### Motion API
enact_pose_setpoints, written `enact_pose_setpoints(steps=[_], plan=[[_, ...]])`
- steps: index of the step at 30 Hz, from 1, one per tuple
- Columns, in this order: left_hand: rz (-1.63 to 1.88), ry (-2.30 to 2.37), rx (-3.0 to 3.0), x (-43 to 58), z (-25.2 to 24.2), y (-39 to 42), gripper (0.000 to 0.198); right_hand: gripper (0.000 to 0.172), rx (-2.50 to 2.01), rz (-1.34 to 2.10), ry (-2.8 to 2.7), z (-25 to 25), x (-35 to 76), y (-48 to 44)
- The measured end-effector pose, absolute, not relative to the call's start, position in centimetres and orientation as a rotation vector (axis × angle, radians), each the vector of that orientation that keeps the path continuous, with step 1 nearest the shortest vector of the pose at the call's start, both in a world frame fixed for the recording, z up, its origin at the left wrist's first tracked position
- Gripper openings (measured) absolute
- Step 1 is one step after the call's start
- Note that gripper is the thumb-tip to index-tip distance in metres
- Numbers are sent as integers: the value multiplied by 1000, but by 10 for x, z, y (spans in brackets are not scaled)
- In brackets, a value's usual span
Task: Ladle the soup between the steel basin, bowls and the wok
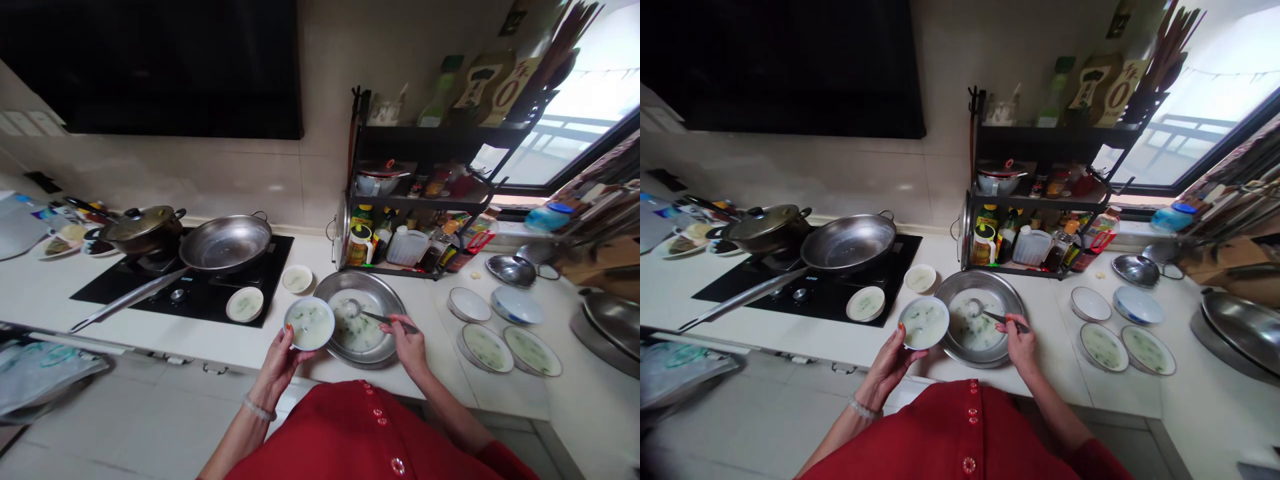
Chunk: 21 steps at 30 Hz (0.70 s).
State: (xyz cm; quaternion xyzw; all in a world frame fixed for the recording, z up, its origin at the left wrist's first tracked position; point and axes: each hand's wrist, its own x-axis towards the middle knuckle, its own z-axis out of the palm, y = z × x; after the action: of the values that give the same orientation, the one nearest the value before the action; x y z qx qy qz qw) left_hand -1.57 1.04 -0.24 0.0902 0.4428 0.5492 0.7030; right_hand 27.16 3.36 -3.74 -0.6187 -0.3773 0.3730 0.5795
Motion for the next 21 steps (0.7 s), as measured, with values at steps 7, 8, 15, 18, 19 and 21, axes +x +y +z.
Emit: enact_pose_setpoints(steps=[7,8,15,18,19,21], plan=[[1220,971,197,-16,-4,11,30,25,-1260,937,-561,-23,277,36],[1219,970,197,-15,-4,11,30,24,-1250,941,-558,-21,278,35],[1210,976,209,-14,-3,13,32,23,-1223,942,-526,-13,279,31],[1202,978,213,-12,-3,13,33,23,-1225,939,-525,-11,280,31],[1200,978,215,-12,-3,12,33,23,-1226,938,-530,-11,280,31],[1198,983,217,-11,-4,12,33,22,-1230,932,-552,-10,281,30]])
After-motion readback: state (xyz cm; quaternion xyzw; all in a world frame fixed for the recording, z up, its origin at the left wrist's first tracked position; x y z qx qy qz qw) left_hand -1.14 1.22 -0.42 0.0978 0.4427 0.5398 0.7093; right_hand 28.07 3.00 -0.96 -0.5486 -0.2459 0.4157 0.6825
